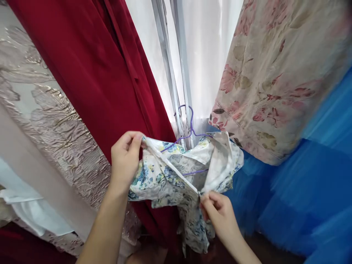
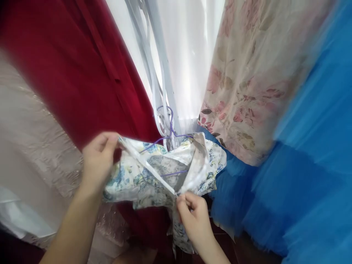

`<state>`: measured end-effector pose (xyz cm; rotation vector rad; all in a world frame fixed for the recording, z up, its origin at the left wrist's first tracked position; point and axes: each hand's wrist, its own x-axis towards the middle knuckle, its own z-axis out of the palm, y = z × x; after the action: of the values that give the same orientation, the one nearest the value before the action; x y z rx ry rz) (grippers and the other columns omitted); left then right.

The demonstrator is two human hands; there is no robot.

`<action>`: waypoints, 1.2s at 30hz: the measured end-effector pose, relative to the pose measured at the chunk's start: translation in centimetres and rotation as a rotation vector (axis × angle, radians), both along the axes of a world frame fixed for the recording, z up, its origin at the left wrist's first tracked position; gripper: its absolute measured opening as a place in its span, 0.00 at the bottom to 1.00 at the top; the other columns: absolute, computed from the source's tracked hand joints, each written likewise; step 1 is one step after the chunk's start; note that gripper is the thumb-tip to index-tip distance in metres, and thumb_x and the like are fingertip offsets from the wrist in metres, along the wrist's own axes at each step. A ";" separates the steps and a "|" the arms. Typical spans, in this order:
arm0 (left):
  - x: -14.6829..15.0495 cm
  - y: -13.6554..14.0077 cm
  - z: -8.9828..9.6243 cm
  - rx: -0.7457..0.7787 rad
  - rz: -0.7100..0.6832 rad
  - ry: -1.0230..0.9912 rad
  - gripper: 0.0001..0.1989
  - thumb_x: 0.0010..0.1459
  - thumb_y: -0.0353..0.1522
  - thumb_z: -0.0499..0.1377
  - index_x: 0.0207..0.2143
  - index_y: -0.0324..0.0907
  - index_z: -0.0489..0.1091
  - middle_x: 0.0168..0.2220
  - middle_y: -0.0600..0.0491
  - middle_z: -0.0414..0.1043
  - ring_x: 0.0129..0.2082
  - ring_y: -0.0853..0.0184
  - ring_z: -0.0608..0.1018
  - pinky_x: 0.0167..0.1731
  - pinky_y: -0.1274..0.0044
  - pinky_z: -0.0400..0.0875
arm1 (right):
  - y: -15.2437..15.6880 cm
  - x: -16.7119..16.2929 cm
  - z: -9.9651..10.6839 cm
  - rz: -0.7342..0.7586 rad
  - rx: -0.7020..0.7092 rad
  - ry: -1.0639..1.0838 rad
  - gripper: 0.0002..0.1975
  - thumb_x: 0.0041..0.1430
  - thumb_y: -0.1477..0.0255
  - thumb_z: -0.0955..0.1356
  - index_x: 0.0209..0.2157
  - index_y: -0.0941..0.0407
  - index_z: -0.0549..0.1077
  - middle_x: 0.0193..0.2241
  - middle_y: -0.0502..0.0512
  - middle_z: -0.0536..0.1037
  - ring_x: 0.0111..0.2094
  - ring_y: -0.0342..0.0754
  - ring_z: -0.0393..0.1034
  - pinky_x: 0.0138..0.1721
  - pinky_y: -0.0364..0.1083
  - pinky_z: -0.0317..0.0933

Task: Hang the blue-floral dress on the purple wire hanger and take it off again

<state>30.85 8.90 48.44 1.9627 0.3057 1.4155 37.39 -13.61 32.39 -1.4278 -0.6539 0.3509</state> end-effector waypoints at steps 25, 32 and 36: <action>-1.8 -11.2 -14.6 -0.532 -0.740 0.226 0.14 0.69 0.40 0.54 0.36 0.42 0.74 0.40 0.49 0.72 0.43 0.63 0.72 0.46 0.75 0.65 | -7.3 2.6 -12.5 -0.290 -0.316 0.088 0.24 0.59 0.53 0.64 0.16 0.54 0.62 0.16 0.48 0.63 0.21 0.48 0.59 0.27 0.46 0.52; -2.6 -16.0 -14.9 -0.384 -0.799 0.275 0.13 0.68 0.38 0.55 0.31 0.41 0.71 0.30 0.51 0.67 0.31 0.66 0.71 0.32 0.76 0.64 | -8.5 -0.8 -9.7 -0.218 -0.272 0.055 0.16 0.45 0.58 0.73 0.33 0.55 0.76 0.30 0.56 0.77 0.35 0.57 0.73 0.39 0.50 0.68; -2.8 -17.5 -14.2 -0.266 -0.832 0.271 0.09 0.66 0.34 0.57 0.33 0.43 0.73 0.31 0.50 0.72 0.32 0.64 0.74 0.34 0.74 0.66 | -9.1 -2.7 -4.3 0.107 -0.155 0.088 0.23 0.42 0.69 0.74 0.44 0.52 0.77 0.43 0.60 0.77 0.49 0.62 0.71 0.50 0.54 0.66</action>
<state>28.00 -8.60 34.29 1.7374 -0.1916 0.5470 34.72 -22.67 28.12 -1.5184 -0.6439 0.5559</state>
